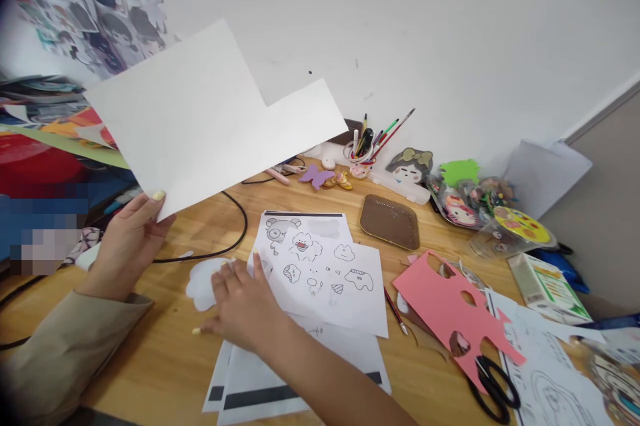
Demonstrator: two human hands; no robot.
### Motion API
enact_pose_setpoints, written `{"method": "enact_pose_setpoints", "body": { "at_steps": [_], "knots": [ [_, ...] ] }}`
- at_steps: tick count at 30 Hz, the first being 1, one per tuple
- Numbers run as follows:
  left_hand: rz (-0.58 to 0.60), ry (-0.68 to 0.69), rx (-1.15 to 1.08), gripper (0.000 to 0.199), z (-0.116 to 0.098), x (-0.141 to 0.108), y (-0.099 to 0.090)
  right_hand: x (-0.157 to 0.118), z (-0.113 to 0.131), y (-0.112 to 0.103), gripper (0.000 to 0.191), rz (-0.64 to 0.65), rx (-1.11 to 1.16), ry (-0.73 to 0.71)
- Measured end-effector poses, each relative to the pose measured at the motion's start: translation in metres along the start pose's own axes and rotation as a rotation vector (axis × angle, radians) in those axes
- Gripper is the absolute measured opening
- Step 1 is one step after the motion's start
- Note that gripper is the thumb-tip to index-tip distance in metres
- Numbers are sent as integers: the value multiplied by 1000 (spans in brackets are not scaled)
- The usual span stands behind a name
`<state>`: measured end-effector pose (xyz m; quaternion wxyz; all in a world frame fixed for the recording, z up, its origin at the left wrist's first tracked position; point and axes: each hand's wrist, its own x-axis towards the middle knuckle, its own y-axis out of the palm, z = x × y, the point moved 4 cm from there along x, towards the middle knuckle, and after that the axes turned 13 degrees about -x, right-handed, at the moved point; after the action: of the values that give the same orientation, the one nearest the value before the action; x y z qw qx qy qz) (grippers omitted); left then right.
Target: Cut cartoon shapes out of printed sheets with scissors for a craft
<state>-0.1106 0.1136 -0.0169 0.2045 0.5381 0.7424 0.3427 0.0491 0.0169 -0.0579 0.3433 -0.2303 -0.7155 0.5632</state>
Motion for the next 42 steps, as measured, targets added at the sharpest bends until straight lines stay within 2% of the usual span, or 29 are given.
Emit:
{"method": "enact_pose_setpoints", "body": {
  "at_steps": [5, 10, 16, 21, 23, 26, 28, 31, 35, 38, 42],
  "knots": [
    [-6, -10, 1, 10, 0, 0, 1, -6, 8, -2, 69, -3, 6, 28],
    [-13, -7, -17, 12, -2, -1, 1, 10, 16, 4, 73, -7, -33, 70],
    [-25, -1, -28, 13, -3, 0, 0, 22, 33, -4, 41, -42, -143, 0],
    [-6, -1, -17, 13, -2, 0, 0, 22, 35, -7, 35, -30, -161, 12],
    [-5, 5, -16, 12, -2, 0, 0, 23, 37, -4, 38, -15, -146, 41],
    [-1, 9, -20, 11, -2, 1, 0, 20, 41, -3, 55, 2, -116, 74],
    [3, 12, -24, 11, -3, 1, 0, 14, 40, -6, 57, 10, -97, 83],
    [6, 14, -32, 11, -4, 0, 0, -6, 22, -15, 57, 52, -78, 144],
    [9, 15, -39, 13, -5, 0, 1, -52, -31, -29, 65, 154, -91, 259],
    [-2, 15, -41, 14, -6, 0, 1, -86, -65, -32, 74, 217, -119, 255],
    [-12, 13, -41, 15, -5, 1, -1, -109, -81, -27, 63, 222, -189, 256]
  ]
}}
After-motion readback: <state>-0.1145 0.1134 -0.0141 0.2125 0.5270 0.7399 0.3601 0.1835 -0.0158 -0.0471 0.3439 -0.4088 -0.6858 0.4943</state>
